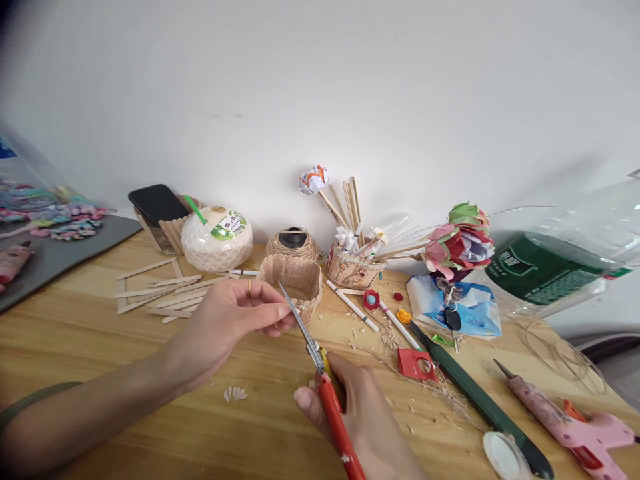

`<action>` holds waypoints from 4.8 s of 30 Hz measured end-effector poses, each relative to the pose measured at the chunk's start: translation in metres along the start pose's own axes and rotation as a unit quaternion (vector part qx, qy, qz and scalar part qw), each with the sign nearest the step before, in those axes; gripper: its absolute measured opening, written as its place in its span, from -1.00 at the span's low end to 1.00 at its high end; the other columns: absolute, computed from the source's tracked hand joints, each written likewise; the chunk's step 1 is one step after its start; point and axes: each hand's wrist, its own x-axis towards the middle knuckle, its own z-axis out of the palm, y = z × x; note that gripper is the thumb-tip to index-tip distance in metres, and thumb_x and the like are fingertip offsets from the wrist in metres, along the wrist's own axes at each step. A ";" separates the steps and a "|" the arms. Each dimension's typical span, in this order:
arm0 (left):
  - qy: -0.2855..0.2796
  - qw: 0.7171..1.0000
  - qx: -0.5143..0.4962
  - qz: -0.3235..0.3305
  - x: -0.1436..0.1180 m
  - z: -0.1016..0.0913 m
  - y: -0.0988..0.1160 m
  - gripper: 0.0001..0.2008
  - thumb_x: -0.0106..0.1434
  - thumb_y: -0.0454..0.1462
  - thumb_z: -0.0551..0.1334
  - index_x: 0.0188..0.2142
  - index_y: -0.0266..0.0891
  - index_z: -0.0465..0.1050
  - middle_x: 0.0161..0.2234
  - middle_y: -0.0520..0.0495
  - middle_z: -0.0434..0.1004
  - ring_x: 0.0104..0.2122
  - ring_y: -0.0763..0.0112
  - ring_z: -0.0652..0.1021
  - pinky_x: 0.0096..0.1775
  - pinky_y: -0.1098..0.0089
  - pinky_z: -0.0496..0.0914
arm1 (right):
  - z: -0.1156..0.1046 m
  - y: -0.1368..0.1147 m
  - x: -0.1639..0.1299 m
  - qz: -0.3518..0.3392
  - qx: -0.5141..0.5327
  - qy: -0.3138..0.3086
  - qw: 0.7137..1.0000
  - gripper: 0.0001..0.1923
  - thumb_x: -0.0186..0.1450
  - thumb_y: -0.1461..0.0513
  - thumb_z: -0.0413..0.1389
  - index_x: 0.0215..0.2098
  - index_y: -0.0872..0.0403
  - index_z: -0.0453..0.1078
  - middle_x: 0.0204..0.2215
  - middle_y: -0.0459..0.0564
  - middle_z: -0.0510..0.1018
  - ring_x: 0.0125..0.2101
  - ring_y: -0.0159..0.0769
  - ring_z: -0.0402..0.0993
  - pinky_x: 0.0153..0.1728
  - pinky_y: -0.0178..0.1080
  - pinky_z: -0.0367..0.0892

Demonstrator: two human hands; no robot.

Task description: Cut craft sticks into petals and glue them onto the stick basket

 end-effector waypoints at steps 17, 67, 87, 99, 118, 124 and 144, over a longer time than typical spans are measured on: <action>0.017 1.000 0.016 -0.004 -0.003 0.001 0.001 -0.94 0.00 -0.36 0.26 -0.57 -0.31 0.43 -0.59 0.02 0.53 -0.53 0.53 0.49 -0.40 0.49 0.38 | 0.002 0.002 -0.001 0.006 -0.025 0.031 0.999 -0.39 0.05 -0.32 -0.09 -0.61 0.02 -0.02 -0.63 -0.22 0.01 -0.58 -0.42 -0.09 -0.60 -0.34 -0.13; -0.041 0.999 0.028 -0.016 0.001 -0.002 0.003 -0.92 -0.01 -0.31 0.30 -0.55 -0.29 0.44 -0.52 -0.03 0.54 -0.43 0.43 0.52 -0.47 0.51 0.39 | -0.008 0.018 0.004 -0.064 0.176 0.077 0.979 -0.52 0.21 -0.14 -0.04 -0.62 0.02 0.05 -0.73 -0.26 0.06 -0.71 -0.47 -0.06 -0.67 -0.33 -0.10; -0.187 0.893 0.408 -0.040 0.016 -0.066 -0.053 -0.85 0.01 -0.30 0.21 -0.47 -0.23 0.58 -0.52 0.00 0.55 -0.55 0.43 0.42 -0.51 0.50 0.20 | -0.007 0.016 0.003 -0.083 0.129 0.047 0.987 -0.50 0.16 -0.18 -0.02 -0.61 0.04 0.13 -0.75 -0.23 0.11 -0.72 -0.46 0.00 -0.68 -0.33 -0.04; -0.186 0.879 0.438 -0.017 0.025 -0.074 -0.059 -0.81 0.09 -0.27 0.18 -0.35 -0.23 0.56 -0.40 -0.01 0.59 -0.43 0.40 0.49 -0.41 0.50 0.27 | -0.008 0.019 0.004 -0.102 0.181 0.077 0.975 -0.52 0.19 -0.12 0.01 -0.64 0.02 0.09 -0.73 -0.22 0.11 -0.71 -0.45 -0.02 -0.68 -0.31 -0.05; -0.183 0.872 0.452 -0.041 0.015 -0.073 -0.039 -0.84 0.08 -0.31 0.19 -0.35 -0.28 0.52 -0.41 -0.05 0.60 -0.39 0.37 0.54 -0.39 0.49 0.33 | -0.009 0.019 0.001 -0.099 0.191 0.084 0.973 -0.54 0.19 -0.12 0.02 -0.61 0.03 0.13 -0.73 -0.23 0.11 -0.71 -0.46 -0.01 -0.67 -0.31 -0.09; -0.223 0.870 0.439 0.009 0.015 -0.031 -0.036 -0.86 0.10 -0.35 0.20 -0.36 -0.26 0.54 -0.39 -0.02 0.60 -0.39 0.41 0.52 -0.36 0.49 0.32 | -0.010 0.023 0.004 -0.131 0.207 0.095 0.965 -0.54 0.20 -0.12 0.01 -0.61 0.03 0.12 -0.73 -0.23 0.11 -0.72 -0.45 -0.04 -0.69 -0.31 -0.11; -0.340 0.755 0.534 0.168 0.023 0.032 -0.061 -0.89 0.09 -0.41 0.20 -0.49 -0.23 0.49 -0.42 -0.09 0.57 -0.37 0.25 0.52 -0.42 0.37 0.29 | -0.018 0.021 0.003 -0.107 0.199 0.118 0.967 -0.55 0.16 -0.15 0.01 -0.57 0.02 0.17 -0.71 -0.22 0.11 -0.69 -0.42 -0.01 -0.65 -0.29 -0.05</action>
